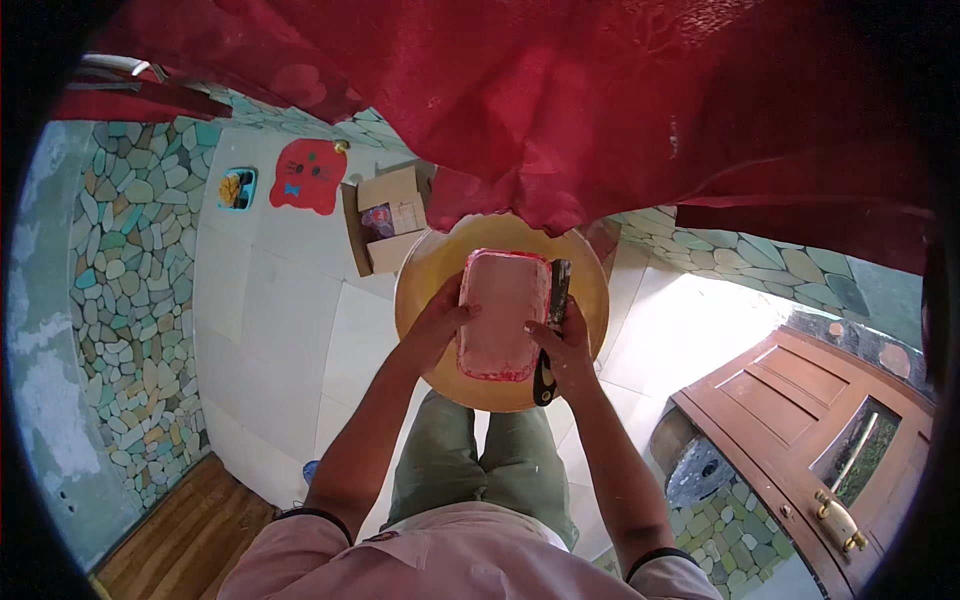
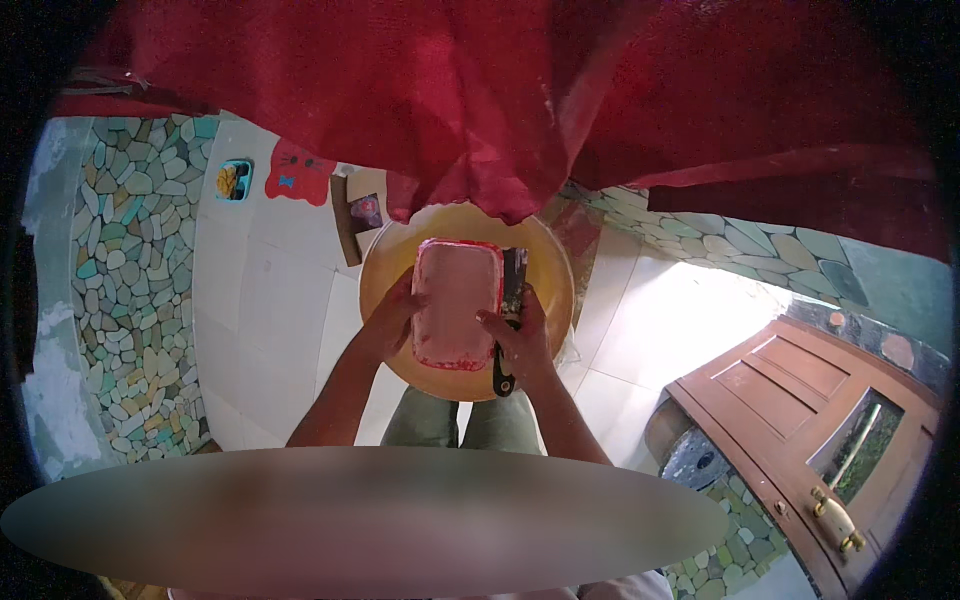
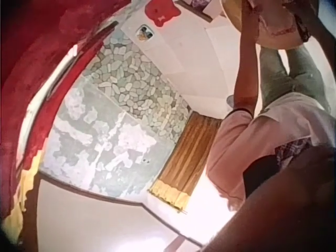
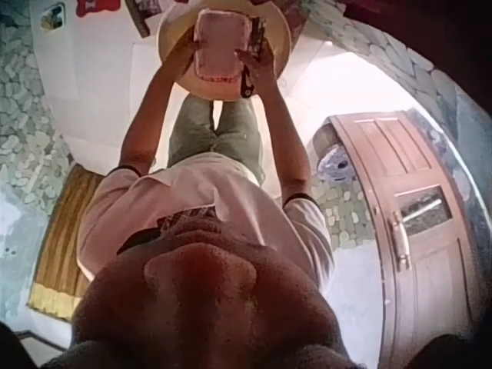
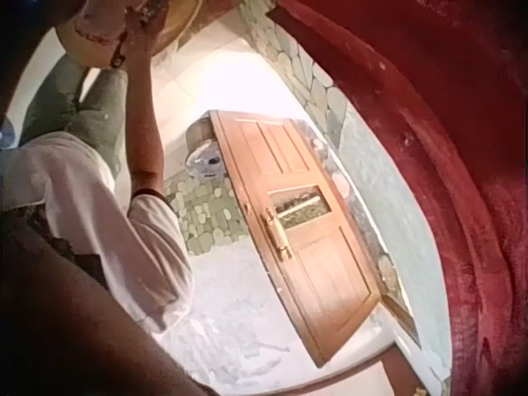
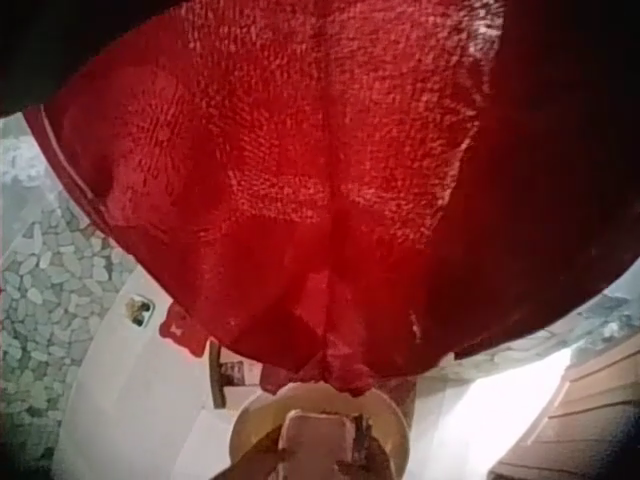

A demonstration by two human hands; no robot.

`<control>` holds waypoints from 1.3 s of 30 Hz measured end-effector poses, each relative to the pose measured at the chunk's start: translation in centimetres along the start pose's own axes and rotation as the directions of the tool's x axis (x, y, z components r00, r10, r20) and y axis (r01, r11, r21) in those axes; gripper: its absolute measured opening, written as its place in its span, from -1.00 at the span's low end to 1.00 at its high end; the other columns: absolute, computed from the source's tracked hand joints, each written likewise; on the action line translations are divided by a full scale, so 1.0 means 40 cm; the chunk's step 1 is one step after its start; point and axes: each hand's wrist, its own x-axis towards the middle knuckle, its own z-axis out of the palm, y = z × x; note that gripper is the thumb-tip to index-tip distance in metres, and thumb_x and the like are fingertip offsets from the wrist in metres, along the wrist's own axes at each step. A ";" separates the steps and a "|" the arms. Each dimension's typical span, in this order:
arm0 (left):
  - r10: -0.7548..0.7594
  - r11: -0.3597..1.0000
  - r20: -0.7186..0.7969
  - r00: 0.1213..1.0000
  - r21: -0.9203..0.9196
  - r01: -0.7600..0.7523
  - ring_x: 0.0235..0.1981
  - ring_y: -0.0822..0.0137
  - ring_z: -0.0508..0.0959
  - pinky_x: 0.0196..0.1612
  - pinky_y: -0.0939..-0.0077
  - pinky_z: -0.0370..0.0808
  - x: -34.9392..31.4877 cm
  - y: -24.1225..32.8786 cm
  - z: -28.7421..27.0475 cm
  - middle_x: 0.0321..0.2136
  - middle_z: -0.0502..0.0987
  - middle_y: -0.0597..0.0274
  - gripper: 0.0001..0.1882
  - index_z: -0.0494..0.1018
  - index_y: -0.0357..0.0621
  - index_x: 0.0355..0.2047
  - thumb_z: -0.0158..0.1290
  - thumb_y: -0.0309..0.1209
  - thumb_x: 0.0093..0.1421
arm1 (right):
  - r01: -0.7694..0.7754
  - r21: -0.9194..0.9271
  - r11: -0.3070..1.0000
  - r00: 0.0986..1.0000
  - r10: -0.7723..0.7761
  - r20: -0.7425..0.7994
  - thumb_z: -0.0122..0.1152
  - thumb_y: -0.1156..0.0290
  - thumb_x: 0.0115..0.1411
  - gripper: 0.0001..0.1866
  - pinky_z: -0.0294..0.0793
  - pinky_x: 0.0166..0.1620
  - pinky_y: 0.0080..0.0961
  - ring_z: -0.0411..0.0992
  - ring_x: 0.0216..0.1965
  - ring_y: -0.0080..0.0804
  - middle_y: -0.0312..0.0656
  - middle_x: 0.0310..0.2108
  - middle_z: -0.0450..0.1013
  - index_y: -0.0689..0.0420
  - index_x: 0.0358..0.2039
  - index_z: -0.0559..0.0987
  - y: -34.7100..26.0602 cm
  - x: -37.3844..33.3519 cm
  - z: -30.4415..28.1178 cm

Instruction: Cleaning a plastic container by rinsing it in a bucket and scrubbing with a brush.

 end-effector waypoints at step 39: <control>0.142 0.985 -0.237 0.961 -0.066 -0.162 0.05 0.35 0.36 0.14 0.46 0.28 0.002 0.000 -0.045 0.05 0.35 0.21 -0.38 0.15 -0.19 0.21 -0.02 -0.40 0.12 | 0.086 0.085 0.993 0.978 -0.068 -0.195 -0.02 0.42 0.23 -0.75 0.40 -0.46 -0.53 0.34 -0.60 -0.48 -0.23 -0.55 0.38 0.24 -0.12 0.45 -0.014 0.034 0.011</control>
